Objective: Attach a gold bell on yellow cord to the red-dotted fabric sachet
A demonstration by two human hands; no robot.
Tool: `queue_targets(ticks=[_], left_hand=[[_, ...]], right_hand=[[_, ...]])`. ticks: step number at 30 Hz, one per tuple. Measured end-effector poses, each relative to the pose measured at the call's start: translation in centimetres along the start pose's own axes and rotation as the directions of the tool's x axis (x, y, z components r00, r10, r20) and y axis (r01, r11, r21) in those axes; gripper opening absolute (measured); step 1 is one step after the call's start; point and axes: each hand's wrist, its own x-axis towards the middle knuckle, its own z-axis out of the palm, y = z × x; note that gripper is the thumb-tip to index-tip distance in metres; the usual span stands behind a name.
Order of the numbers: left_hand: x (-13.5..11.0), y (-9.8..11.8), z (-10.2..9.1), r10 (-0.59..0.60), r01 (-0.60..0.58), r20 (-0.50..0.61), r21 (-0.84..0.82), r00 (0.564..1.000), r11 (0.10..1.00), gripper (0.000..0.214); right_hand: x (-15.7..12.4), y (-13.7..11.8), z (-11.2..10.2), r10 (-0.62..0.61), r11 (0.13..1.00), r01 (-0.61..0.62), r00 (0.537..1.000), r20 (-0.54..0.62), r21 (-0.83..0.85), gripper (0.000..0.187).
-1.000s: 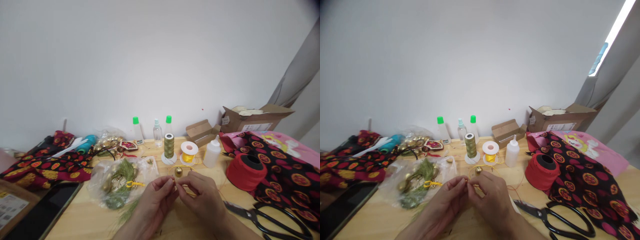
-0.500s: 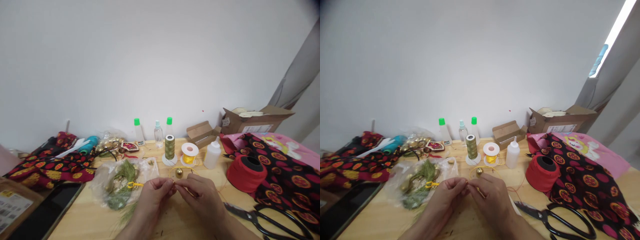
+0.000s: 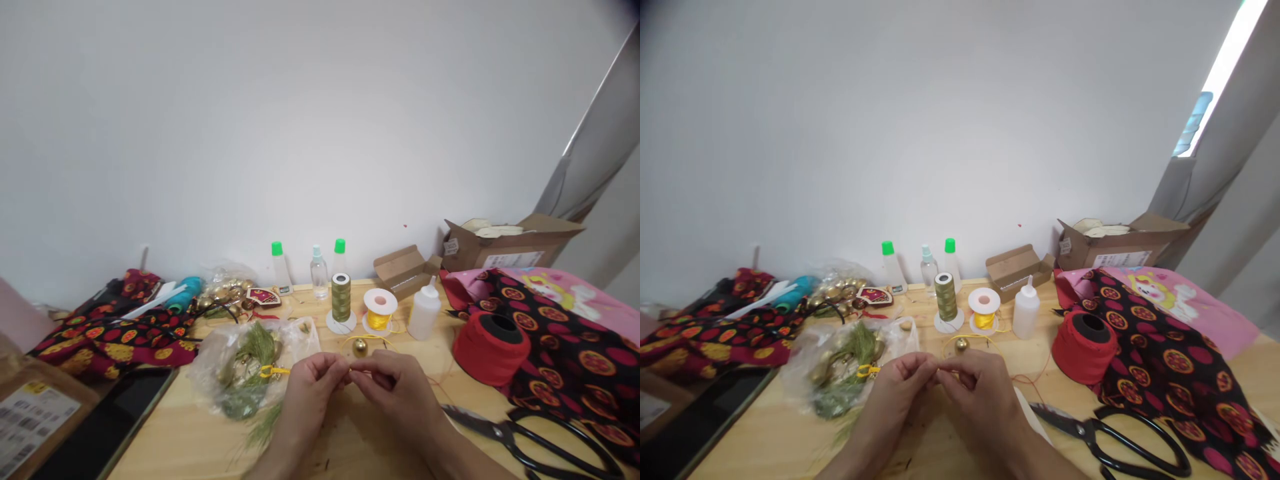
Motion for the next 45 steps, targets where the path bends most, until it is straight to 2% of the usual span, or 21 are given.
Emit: queue_targets(ticks=[2, 5, 9, 13, 16, 20, 23, 25, 29, 31, 34, 38, 40, 42, 45], left_hand=[[0.0, -0.1, 0.0, 0.011, -0.011, 0.003, -0.015, 1.0, 1.0, 0.018], [0.0, -0.2, 0.0, 0.029, -0.024, 0.037, -0.129, 0.999, 0.991, 0.018], [0.0, -0.3, 0.1, 0.051, -0.026, 0.096, -0.239, 0.994, 0.971, 0.017], [0.1, -0.2, 0.1, 0.064, -0.058, 0.08, -0.074, 0.995, 0.996, 0.014], [0.2, 0.0, 0.0, 0.206, -0.207, 0.027, 0.087, 0.978, 0.974, 0.008], [-0.2, 0.9, -0.1, 0.387, -0.382, 0.056, 0.337, 0.92, 0.86, 0.014], [-0.8, 2.5, 0.0, 0.48, -0.471, 0.118, 0.491, 0.869, 0.732, 0.018], [-1.2, 4.1, 0.3, 0.526, -0.526, 0.178, 0.557, 0.832, 0.643, 0.018], [-1.7, 8.1, 1.9, 0.606, -0.638, 0.297, 0.6, 0.738, 0.483, 0.017], [-1.8, 9.9, 2.9, 0.642, -0.676, 0.327, 0.603, 0.693, 0.423, 0.017], [-2.0, 12.0, 4.2, 0.678, -0.703, 0.337, 0.602, 0.653, 0.378, 0.018], [-2.7, 13.7, 5.0, 0.718, -0.729, 0.31, 0.563, 0.623, 0.389, 0.016], [-3.0, 14.2, 5.2, 0.726, -0.738, 0.291, 0.526, 0.623, 0.422, 0.015], [-3.2, 14.4, 5.4, 0.712, -0.736, 0.27, 0.462, 0.648, 0.495, 0.015], [-3.2, 13.9, 5.9, 0.629, -0.671, 0.234, 0.259, 0.742, 0.695, 0.016]], right_hand=[[0.0, 0.1, 0.1, 0.099, 0.992, -0.099, 0.995, 0.006, 0.082, 0.017], [0.1, 0.1, 0.1, 0.246, 0.947, -0.246, 0.969, 0.028, 0.205, 0.02], [0.2, 0.3, 0.1, 0.31, 0.886, -0.309, 0.949, 0.052, 0.346, 0.022], [0.3, 0.0, -0.1, 0.348, 0.818, -0.359, 0.931, 0.11, 0.449, 0.019], [0.4, -0.4, -0.1, 0.377, 0.775, -0.399, 0.914, 0.148, 0.489, 0.019], [0.4, -0.4, -0.3, 0.335, 0.767, -0.382, 0.924, 0.186, 0.517, 0.013], [0.5, -0.4, -1.8, 0.211, 0.864, -0.301, 0.945, 0.251, 0.405, 0.006], [0.7, -0.8, -3.3, 0.132, 0.923, -0.217, 0.954, 0.269, 0.318, 0.01], [1.5, -2.7, -6.2, 0.026, 0.936, -0.121, 0.96, 0.279, 0.33, 0.028], [2.1, -4.1, -7.1, -0.01, 0.938, -0.084, 0.964, 0.267, 0.337, 0.028], [2.8, -6.4, -8.0, -0.01, 0.93, -0.06, 0.982, 0.189, 0.362, 0.027], [3.2, -9.0, -9.3, -0.009, 0.916, -0.036, 0.994, 0.11, 0.398, 0.026], [3.2, -10.0, -9.8, -0.03, 0.928, 0.003, 0.997, 0.069, 0.371, 0.023], [3.3, -10.7, -10.1, -0.059, 0.949, 0.053, 0.998, 0.012, 0.312, 0.021], [3.7, -10.9, -10.2, -0.148, 0.974, 0.163, 0.984, -0.103, 0.159, 0.02]])
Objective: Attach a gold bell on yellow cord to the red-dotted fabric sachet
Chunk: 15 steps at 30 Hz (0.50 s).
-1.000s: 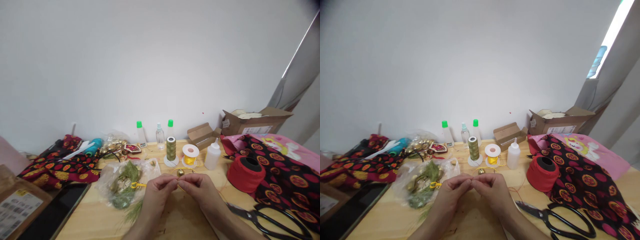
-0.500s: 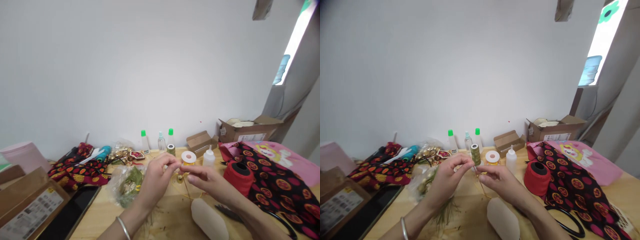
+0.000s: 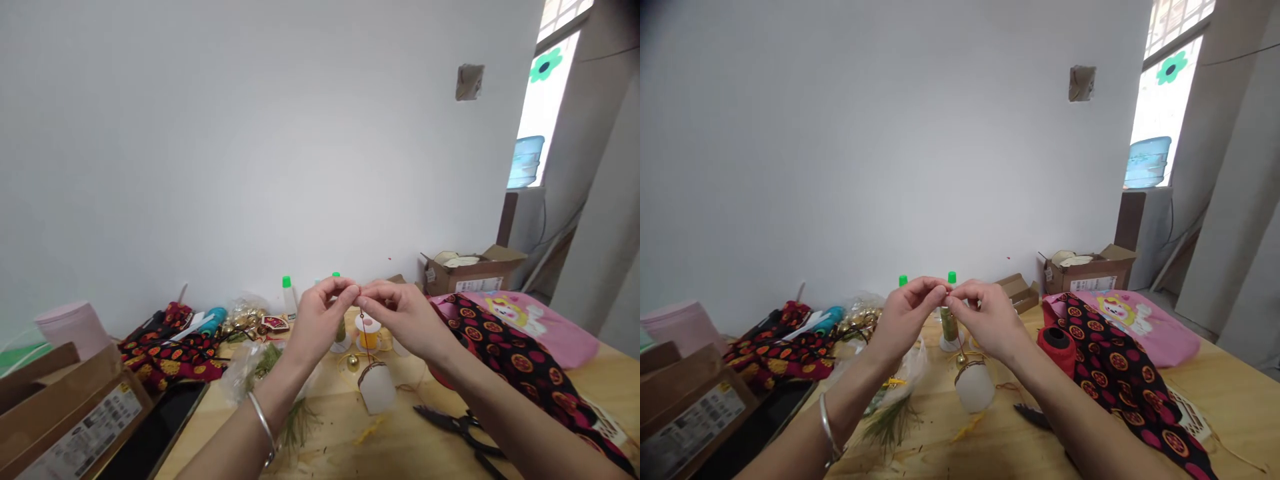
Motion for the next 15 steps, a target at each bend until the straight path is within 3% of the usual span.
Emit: queue_targets(ticks=[3, 6, 11, 15], left_hand=[[-0.4, -0.7, 1.0, -0.143, 0.149, 0.043, -0.249, 0.989, 0.957, 0.03], [-0.8, -1.5, 1.7, -0.17, 0.201, 0.122, -0.317, 0.978, 0.927, 0.033], [-1.4, -2.4, 1.4, -0.197, 0.219, 0.115, -0.234, 0.974, 0.947, 0.024], [-2.3, -3.5, 1.1, -0.232, 0.259, 0.231, -0.093, 0.945, 0.961, 0.024]], right_hand=[[0.5, 0.5, 0.1, -0.074, 0.991, 0.064, 0.993, -0.09, -0.117, 0.017], [0.7, 1.1, 0.1, -0.014, 0.998, 0.007, 0.993, -0.116, -0.063, 0.016], [0.8, 0.6, -0.4, 0.166, 0.959, -0.135, 0.98, -0.106, 0.251, 0.02], [0.9, -0.7, -1.0, 0.198, 0.931, -0.149, 0.973, -0.118, 0.332, 0.022]])
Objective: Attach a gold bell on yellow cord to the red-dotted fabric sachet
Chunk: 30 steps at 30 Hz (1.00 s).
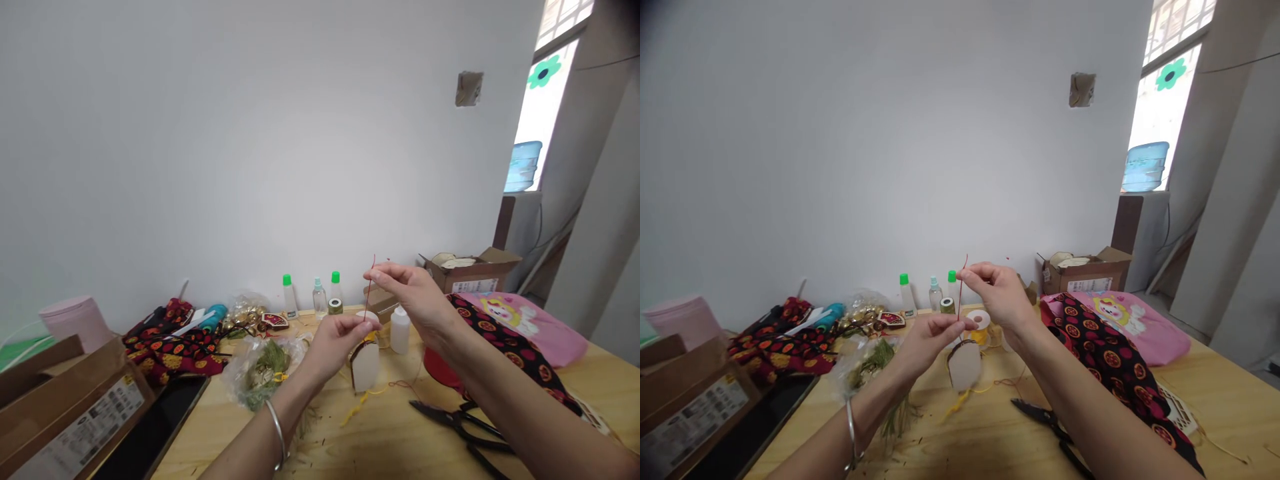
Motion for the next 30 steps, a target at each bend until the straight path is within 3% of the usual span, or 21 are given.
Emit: queue_targets(ticks=[7, 13, 21, 25, 30], left_hand=[[-0.9, -1.2, 0.5, -0.036, 0.031, 0.138, 0.037, 0.99, 0.999, 0.027], [-1.4, -1.9, -0.2, -0.062, 0.091, 0.156, -0.189, 0.986, 0.978, 0.039], [-2.0, -4.5, -0.5, -0.144, 0.176, 0.187, -0.166, 0.972, 0.97, 0.044], [-2.6, -4.6, -0.5, -0.214, 0.243, 0.19, -0.145, 0.958, 0.959, 0.045], [-4.1, -5.2, -0.5, -0.309, 0.332, 0.24, -0.062, 0.92, 0.941, 0.038]], right_hand=[[-0.1, -0.5, 0.0, -0.067, 0.997, 0.068, 0.997, -0.043, 0.023, 0.02], [-0.2, 0.1, 0.0, -0.036, 0.999, 0.037, 0.998, -0.045, 0.007, 0.019], [-0.6, 1.1, 0.4, 0.087, 0.98, -0.092, 0.996, 0.036, 0.177, 0.02], [-0.3, 2.1, 0.3, 0.166, 0.919, -0.187, 0.982, 0.089, 0.347, 0.019], [-0.3, 4.3, 0.6, 0.301, 0.833, -0.348, 0.937, 0.176, 0.429, 0.017]])
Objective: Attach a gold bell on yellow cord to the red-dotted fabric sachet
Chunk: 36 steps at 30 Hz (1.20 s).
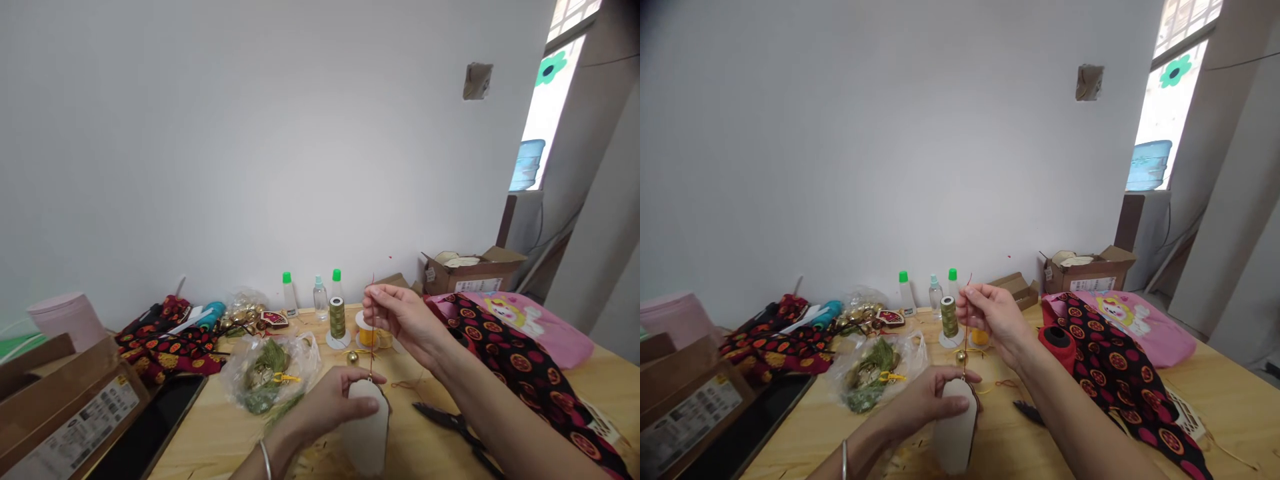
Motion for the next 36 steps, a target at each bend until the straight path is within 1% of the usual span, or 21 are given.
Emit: queue_targets(ticks=[3, 6, 8, 9, 10, 12, 13, 14, 15, 16, 18, 20, 22, 24, 26, 27, 29, 30, 33, 35, 36], left_hand=[[-0.5, -1.1, 0.0, -0.09, 0.091, 0.078, -0.006, 0.993, 0.996, 0.04], [-0.6, -2.1, -0.4, -0.064, 0.054, 0.067, 0.141, 0.996, 0.989, 0.036], [-0.5, -2.5, -1.0, -0.016, 0.019, -0.015, 0.251, 1.0, 0.968, 0.038], [-0.4, -2.6, -1.3, 0.014, 0.011, -0.084, 0.292, 0.996, 0.956, 0.039], [-0.2, -2.6, -1.5, 0.045, 0.011, -0.165, 0.319, 0.985, 0.948, 0.039], [0.0, -2.4, -1.7, 0.072, 0.035, -0.311, 0.324, 0.948, 0.945, 0.029], [0.1, -2.1, -1.5, 0.045, 0.054, -0.343, 0.276, 0.938, 0.96, 0.025], [0.1, -1.8, -1.2, -0.014, 0.08, -0.333, 0.184, 0.943, 0.98, 0.026], [0.1, -1.5, -0.8, -0.098, 0.114, -0.273, 0.043, 0.957, 0.993, 0.033], [0.0, -1.2, -0.3, -0.169, 0.148, -0.188, -0.122, 0.968, 0.982, 0.038], [0.1, -0.7, 0.7, -0.262, 0.228, -0.028, -0.412, 0.965, 0.882, 0.046], [0.2, -0.5, 1.6, -0.311, 0.286, 0.065, -0.602, 0.948, 0.746, 0.047], [0.5, -0.5, 1.9, -0.312, 0.278, 0.097, -0.741, 0.945, 0.612, 0.038], [0.7, -0.8, 1.8, -0.289, 0.225, 0.084, -0.835, 0.954, 0.501, 0.022], [0.6, -1.0, 1.6, -0.294, 0.21, 0.082, -0.876, 0.952, 0.434, 0.012], [0.4, -1.1, 1.4, -0.306, 0.229, 0.099, -0.877, 0.947, 0.423, 0.011], [-0.1, -1.1, 1.2, -0.325, 0.263, 0.121, -0.859, 0.938, 0.439, 0.011], [-0.3, -1.1, 1.1, -0.335, 0.276, 0.119, -0.837, 0.935, 0.472, 0.01], [-0.6, -0.7, 0.7, -0.364, 0.321, 0.086, -0.681, 0.927, 0.658, 0.005], [-0.4, -0.2, 0.5, -0.407, 0.391, 0.075, -0.479, 0.91, 0.786, 0.008], [-0.3, 0.1, 0.4, -0.428, 0.417, 0.057, -0.371, 0.902, 0.83, 0.009]], right_hand=[[0.4, 2.3, -0.7, 0.084, 0.995, -0.085, 0.996, 0.027, 0.047, 0.017], [0.6, 4.6, -1.5, 0.117, 0.991, -0.118, 0.993, 0.023, 0.057, 0.019], [0.5, 5.5, -1.9, 0.121, 0.992, -0.122, 0.992, 0.022, 0.044, 0.022], [0.3, 5.8, -2.0, 0.12, 0.992, -0.121, 0.992, 0.022, 0.029, 0.023], [0.2, 5.9, -2.0, 0.117, 0.993, -0.117, 0.993, 0.023, 0.008, 0.024], [-0.1, 6.0, -1.9, 0.1, 0.994, -0.099, 0.995, 0.024, -0.047, 0.025], [-0.3, 5.9, -1.8, 0.088, 0.993, -0.085, 0.996, 0.029, -0.081, 0.025], [-0.4, 5.7, -1.6, 0.073, 0.991, -0.068, 0.997, 0.039, -0.118, 0.025], [-0.4, 5.6, -1.3, 0.058, 0.986, -0.048, 0.997, 0.058, -0.158, 0.025], [-0.6, 5.4, -1.1, 0.039, 0.98, -0.022, 0.996, 0.082, -0.198, 0.024], [-0.9, 5.0, -0.4, -0.001, 0.959, 0.04, 0.991, 0.136, -0.282, 0.022], [-1.6, 4.6, 0.1, -0.062, 0.913, 0.124, 0.984, 0.168, -0.388, 0.017], [-2.7, 4.2, 0.4, -0.131, 0.829, 0.213, 0.973, 0.19, -0.517, 0.012], [-4.2, 4.2, 0.4, -0.171, 0.739, 0.283, 0.957, 0.236, -0.611, 0.01], [-5.6, 4.5, 0.1, -0.184, 0.696, 0.317, 0.946, 0.267, -0.644, 0.01], [-6.2, 4.9, -0.1, -0.196, 0.695, 0.321, 0.945, 0.26, -0.643, 0.01], [-7.2, 5.8, -0.6, -0.208, 0.741, 0.3, 0.953, 0.22, -0.6, 0.011], [-7.5, 6.4, -0.8, -0.208, 0.782, 0.28, 0.959, 0.191, -0.556, 0.013], [-7.7, 8.0, -1.2, -0.18, 0.907, 0.19, 0.982, 0.061, -0.377, 0.019], [-7.6, 8.8, -1.1, -0.147, 0.95, 0.138, 0.989, -0.01, -0.279, 0.022], [-7.5, 9.1, -1.1, -0.131, 0.961, 0.12, 0.991, -0.025, -0.249, 0.023]])
